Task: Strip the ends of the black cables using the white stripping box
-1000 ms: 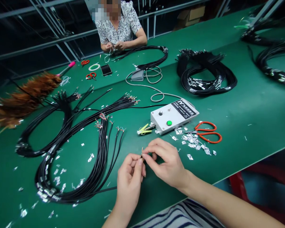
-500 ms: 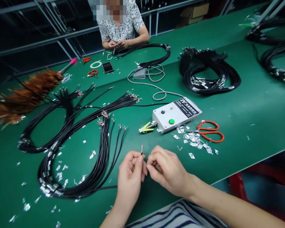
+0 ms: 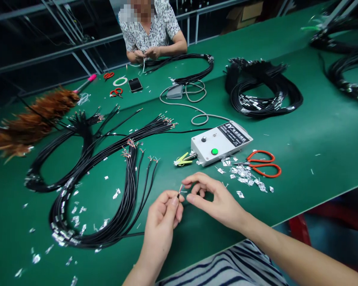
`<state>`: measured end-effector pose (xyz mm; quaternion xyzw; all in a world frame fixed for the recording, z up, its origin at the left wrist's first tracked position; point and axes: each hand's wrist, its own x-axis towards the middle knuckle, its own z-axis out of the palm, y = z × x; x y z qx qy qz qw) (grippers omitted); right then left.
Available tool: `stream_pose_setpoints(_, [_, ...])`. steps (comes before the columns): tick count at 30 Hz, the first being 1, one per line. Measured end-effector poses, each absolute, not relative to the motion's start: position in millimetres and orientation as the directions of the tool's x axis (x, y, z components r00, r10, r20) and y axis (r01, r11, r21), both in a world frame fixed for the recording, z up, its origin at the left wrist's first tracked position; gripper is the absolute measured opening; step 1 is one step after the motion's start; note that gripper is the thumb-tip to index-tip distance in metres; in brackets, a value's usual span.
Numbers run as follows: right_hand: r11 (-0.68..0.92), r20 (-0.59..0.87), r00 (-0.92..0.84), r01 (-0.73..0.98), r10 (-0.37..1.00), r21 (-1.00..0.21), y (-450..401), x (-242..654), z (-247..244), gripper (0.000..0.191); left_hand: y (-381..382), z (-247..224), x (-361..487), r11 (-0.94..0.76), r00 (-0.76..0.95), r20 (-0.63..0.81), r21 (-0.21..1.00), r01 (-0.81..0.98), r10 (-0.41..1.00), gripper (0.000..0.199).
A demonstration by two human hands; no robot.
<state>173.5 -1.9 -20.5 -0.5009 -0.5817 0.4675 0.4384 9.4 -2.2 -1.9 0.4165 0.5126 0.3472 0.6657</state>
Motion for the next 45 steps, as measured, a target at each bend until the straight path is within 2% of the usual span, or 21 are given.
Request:
stream_pose_setpoints(1, [0.038,0.025,-0.121,0.106,0.992,-0.994,0.2,170.8,-19.2,0.008,-2.8,-1.7,9.6,0.394,0.234,-0.379,0.919,-0.018,0.895,0.041])
stream_pose_setpoints(4, [-0.004,-0.002,-0.118,-0.020,0.993,-1.000,2.5,165.2,-18.0,0.014,-6.2,-2.5,10.5,0.325,0.226,-0.326,0.945,0.041,0.918,0.040])
stream_pose_setpoints(8, [-0.053,-0.045,-0.102,-0.074,0.994,-0.996,-2.4,163.0,-19.7,0.019,-12.4,-6.0,15.5,0.228,0.194,-0.241,0.970,0.088,0.951,0.027])
stream_pose_setpoints(12, [-0.161,-0.141,-0.116,-0.192,0.983,-0.968,-6.1,163.6,-21.3,0.030,-10.9,-6.5,24.5,0.147,0.186,-0.157,0.987,0.069,0.970,0.023])
stream_pose_setpoints(14, [-0.213,-0.183,-0.137,-0.257,0.974,-0.943,-6.5,163.8,-22.6,0.033,-7.5,-5.1,27.0,0.157,0.175,-0.162,0.987,0.042,0.971,0.019])
stream_pose_setpoints(17, [-0.225,-0.194,-0.141,-0.252,0.971,-0.941,-6.8,162.1,-24.7,0.034,-3.5,-2.9,25.9,0.234,0.143,-0.233,0.972,0.012,0.962,0.025])
stream_pose_setpoints(20, [-0.148,-0.132,-0.113,-0.143,0.985,-0.979,-6.4,163.7,-23.8,0.029,-2.7,-1.8,21.4,0.303,0.141,-0.313,0.949,0.084,0.939,0.022])
stream_pose_setpoints(23, [0.086,0.083,-0.025,0.154,0.996,-0.984,-4.7,188.1,-18.8,0.020,-2.5,-1.0,17.5,0.370,0.186,-0.377,0.926,0.075,0.907,0.027])
stream_pose_setpoints(25, [0.233,0.313,0.084,0.496,0.946,-0.837,-4.5,223.3,-16.0,0.016,-1.2,0.2,15.7,0.410,0.208,-0.403,0.912,0.009,0.891,0.032])
stream_pose_setpoints(26, [0.251,0.421,0.108,0.661,0.901,-0.707,-5.2,244.8,-15.9,0.016,-0.3,1.0,14.9,0.426,0.221,-0.410,0.905,-0.024,0.885,0.033])
stream_pose_setpoints(27, [0.205,0.470,0.105,0.802,0.876,-0.561,-6.6,267.4,-16.9,0.017,0.8,1.9,14.2,0.440,0.234,-0.417,0.897,-0.054,0.878,0.035])
stream_pose_setpoints(29, [0.085,0.428,0.049,0.954,0.902,-0.289,-11.7,309.2,-22.3,0.024,2.8,3.9,12.9,0.463,0.253,-0.428,0.880,-0.101,0.868,0.037])
stream_pose_setpoints(30, [0.068,0.375,0.013,0.977,0.927,-0.202,-15.1,326.1,-26.3,0.028,3.6,5.0,12.3,0.473,0.256,-0.434,0.874,-0.115,0.864,0.037])
stream_pose_setpoints(32, [0.122,0.280,-0.081,0.984,0.957,-0.133,-22.2,348.8,-34.7,0.032,5.0,7.2,11.1,0.488,0.250,-0.447,0.862,-0.137,0.859,0.037])
stream_pose_setpoints(36, [0.114,0.274,-0.103,0.993,0.956,-0.025,-28.7,361.6,-44.4,0.032,6.6,12.0,8.6,0.538,0.250,-0.491,0.824,-0.176,0.834,0.039])
stream_pose_setpoints(38, [0.115,0.258,-0.110,0.993,0.960,-0.006,-27.0,363.8,-45.3,0.032,6.8,13.9,7.7,0.551,0.251,-0.502,0.812,-0.192,0.828,0.040])
stream_pose_setpoints(40, [0.116,0.228,-0.103,0.992,0.968,-0.044,-24.9,368.3,-45.3,0.033,6.3,15.0,7.4,0.545,0.248,-0.496,0.814,-0.202,0.832,0.040])
stream_pose_setpoints(43, [0.037,0.226,0.003,0.985,0.974,-0.171,-25.2,376.2,-43.1,0.037,4.1,15.0,7.8,0.515,0.238,-0.468,0.832,-0.206,0.851,0.037])
stream_pose_setpoints(45, [0.024,0.262,0.063,0.949,0.963,-0.315,-28.6,377.0,-38.3,0.043,2.2,14.5,8.5,0.490,0.226,-0.446,0.847,-0.205,0.866,0.035])
